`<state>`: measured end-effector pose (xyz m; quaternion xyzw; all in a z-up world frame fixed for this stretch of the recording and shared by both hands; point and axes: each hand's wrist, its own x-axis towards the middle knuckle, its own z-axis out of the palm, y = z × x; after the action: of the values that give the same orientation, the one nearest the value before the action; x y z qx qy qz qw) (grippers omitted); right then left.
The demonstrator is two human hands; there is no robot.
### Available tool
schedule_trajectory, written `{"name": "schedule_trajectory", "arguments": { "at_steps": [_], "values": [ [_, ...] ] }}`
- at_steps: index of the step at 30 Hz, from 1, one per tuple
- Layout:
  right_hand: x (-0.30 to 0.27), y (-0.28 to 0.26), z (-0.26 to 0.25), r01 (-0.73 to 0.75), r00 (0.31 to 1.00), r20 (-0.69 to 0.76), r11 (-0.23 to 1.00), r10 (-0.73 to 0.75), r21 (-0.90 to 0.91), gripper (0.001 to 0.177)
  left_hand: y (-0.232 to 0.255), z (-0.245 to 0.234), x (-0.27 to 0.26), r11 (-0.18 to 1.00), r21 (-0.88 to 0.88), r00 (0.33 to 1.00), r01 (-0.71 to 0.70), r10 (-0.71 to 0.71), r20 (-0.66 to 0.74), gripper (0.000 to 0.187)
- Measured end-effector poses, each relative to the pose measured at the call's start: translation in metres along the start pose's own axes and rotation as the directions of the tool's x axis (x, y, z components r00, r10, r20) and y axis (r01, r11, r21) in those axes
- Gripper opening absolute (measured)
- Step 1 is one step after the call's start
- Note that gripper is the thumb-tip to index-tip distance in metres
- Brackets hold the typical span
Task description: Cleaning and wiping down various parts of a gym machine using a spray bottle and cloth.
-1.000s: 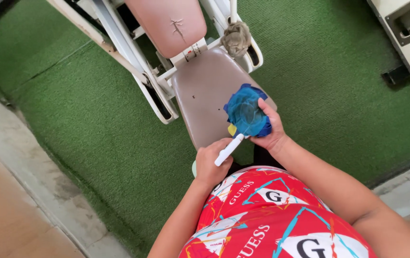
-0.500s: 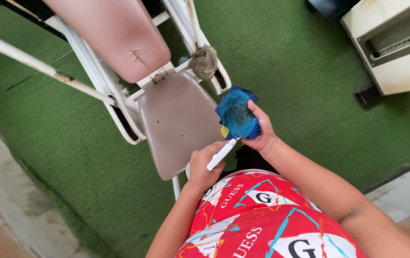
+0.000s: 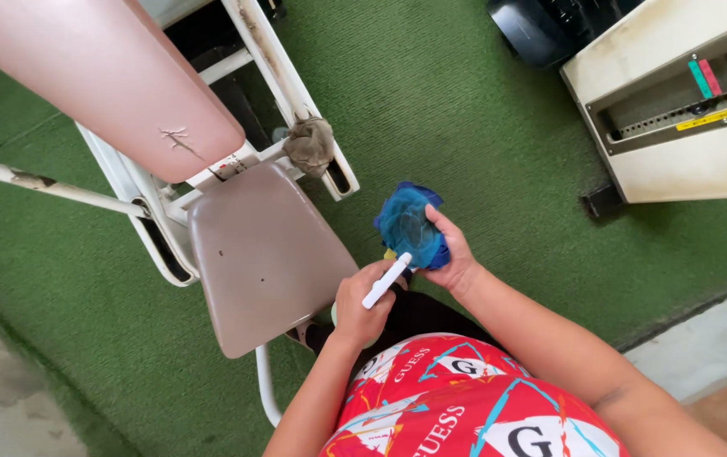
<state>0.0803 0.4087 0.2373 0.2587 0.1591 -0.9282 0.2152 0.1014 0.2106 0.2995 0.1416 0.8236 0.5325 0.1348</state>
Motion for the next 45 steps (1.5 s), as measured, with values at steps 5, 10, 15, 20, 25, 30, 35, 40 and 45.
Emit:
{"name": "schedule_trajectory", "arguments": {
  "at_steps": [5,10,15,20,25,30,35,40,45],
  "values": [
    [-0.005,-0.028,-0.020,0.006,0.995,-0.102,1.000,-0.007,-0.004,0.059,0.007,0.026,0.018,0.998,0.043,0.999,0.051,-0.051,-0.001,0.033],
    [-0.005,-0.045,-0.022,0.011,0.988,-0.154,1.000,-0.008,0.021,0.058,0.014,0.036,0.032,0.993,0.083,0.997,0.083,-0.082,-0.012,0.034],
    [0.007,-0.061,-0.017,0.044,0.991,-0.128,0.999,-0.046,-0.015,0.058,0.020,0.035,0.049,1.000,0.009,0.999,-0.017,0.018,-0.044,0.039],
    [0.030,-0.069,0.001,0.017,0.997,-0.080,1.000,-0.018,-0.024,0.056,0.010,0.031,0.058,0.998,0.056,0.992,-0.003,0.010,-0.124,0.040],
    [0.060,-0.078,0.010,-0.022,0.999,0.047,1.000,0.021,0.003,0.054,0.014,0.020,0.079,0.992,0.030,0.970,0.121,-0.112,-0.215,0.037],
    [0.092,-0.086,0.055,-0.013,1.000,0.015,0.999,0.013,-0.036,0.055,0.013,0.007,0.104,0.988,-0.072,0.933,0.138,-0.154,-0.326,0.040],
    [0.153,-0.119,0.128,0.056,0.997,0.053,0.987,-0.048,-0.152,0.054,-0.003,-0.018,0.144,0.970,-0.244,0.901,-0.006,-0.101,-0.423,0.048],
    [0.208,-0.160,0.220,0.086,0.989,0.146,0.940,-0.039,-0.331,0.046,0.014,-0.062,0.188,0.870,-0.488,0.876,0.065,-0.284,-0.390,0.039],
    [0.262,-0.184,0.291,0.325,0.946,0.218,0.733,-0.241,-0.598,0.033,0.013,-0.104,0.222,0.956,-0.292,0.812,0.016,-0.183,-0.555,0.038]
  ]
}}
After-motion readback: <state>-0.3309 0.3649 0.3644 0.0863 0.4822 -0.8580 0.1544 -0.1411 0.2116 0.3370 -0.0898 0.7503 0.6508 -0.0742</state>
